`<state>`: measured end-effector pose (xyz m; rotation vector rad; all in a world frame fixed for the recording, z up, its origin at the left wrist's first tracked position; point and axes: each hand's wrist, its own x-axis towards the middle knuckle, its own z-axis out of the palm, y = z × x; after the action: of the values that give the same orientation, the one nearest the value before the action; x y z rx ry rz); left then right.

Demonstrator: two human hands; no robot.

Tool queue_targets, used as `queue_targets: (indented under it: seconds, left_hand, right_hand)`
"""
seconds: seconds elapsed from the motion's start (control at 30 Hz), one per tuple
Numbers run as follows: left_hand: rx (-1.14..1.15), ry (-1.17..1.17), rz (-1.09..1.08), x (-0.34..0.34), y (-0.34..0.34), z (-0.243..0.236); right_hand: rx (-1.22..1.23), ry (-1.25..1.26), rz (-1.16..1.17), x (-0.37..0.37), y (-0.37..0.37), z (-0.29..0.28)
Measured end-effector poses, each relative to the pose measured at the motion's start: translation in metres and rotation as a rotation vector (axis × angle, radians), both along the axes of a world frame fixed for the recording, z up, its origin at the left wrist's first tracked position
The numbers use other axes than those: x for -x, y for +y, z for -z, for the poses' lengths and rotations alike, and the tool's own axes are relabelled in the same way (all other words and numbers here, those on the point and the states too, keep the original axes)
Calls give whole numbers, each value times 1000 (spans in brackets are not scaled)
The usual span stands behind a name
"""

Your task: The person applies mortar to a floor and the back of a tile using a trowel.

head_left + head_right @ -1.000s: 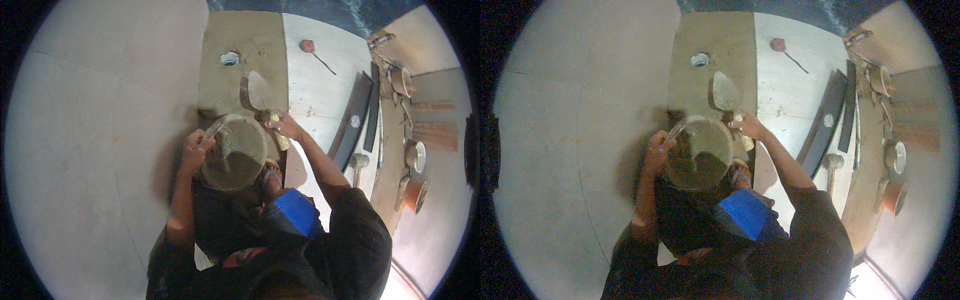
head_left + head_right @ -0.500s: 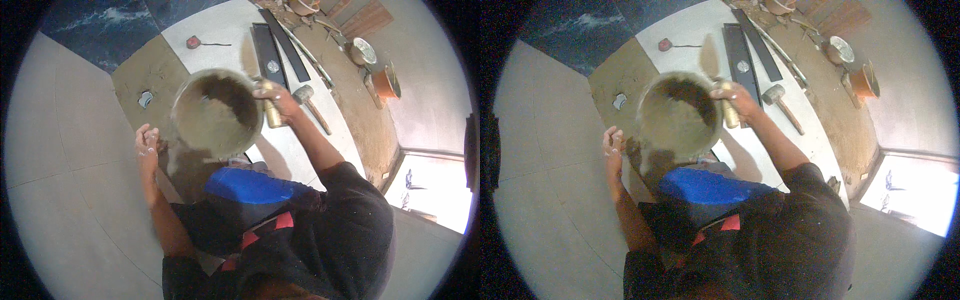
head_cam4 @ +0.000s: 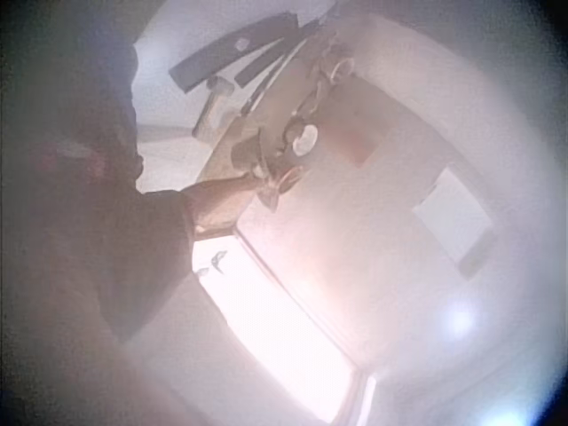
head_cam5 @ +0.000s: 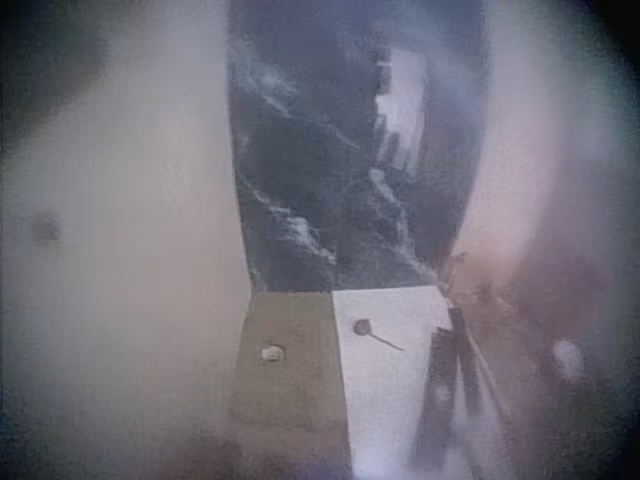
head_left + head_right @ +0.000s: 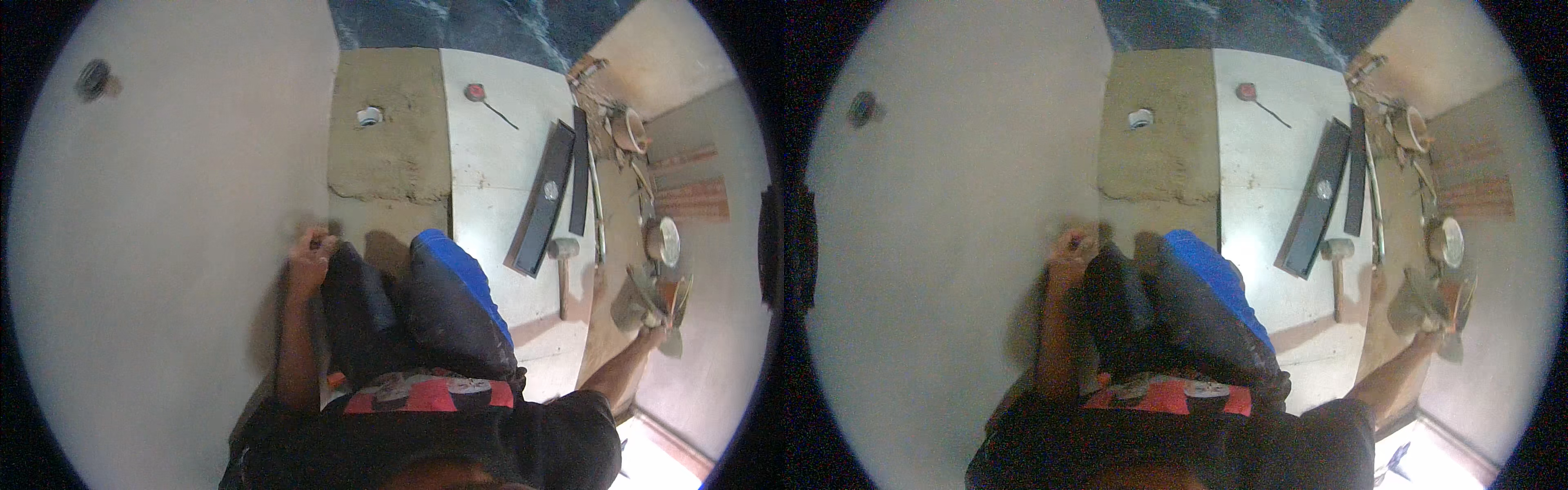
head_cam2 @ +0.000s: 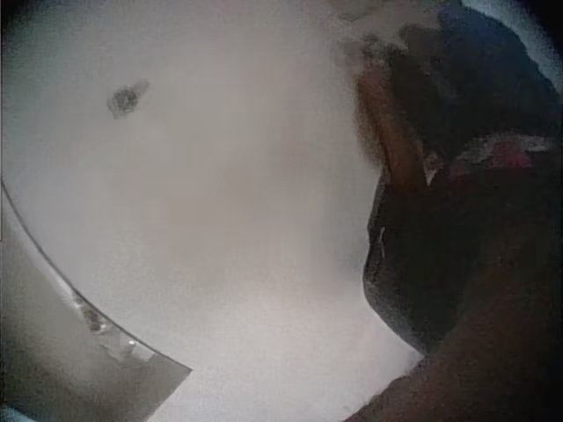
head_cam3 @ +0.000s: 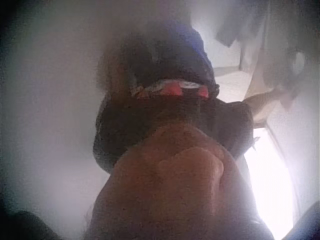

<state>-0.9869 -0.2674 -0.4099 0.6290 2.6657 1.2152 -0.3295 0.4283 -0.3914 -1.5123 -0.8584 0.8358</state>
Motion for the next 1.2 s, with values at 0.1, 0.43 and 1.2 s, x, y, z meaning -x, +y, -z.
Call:
queue_targets:
  seconds: [0.1, 0.43, 1.2]
  left_hand:
    - [-19, -174, -125, 6, 3, 1]
    - [-40, -139, -210, -40, -8, 26]
    - [-233, -125, -353, -85, -119, -172]
  right_hand:
    - [6, 1, -184, -9, 10, 4]
    - [119, -346, -1000, 280, -101, 60]
    - [359, -755, -1526, 475, -288, -21]
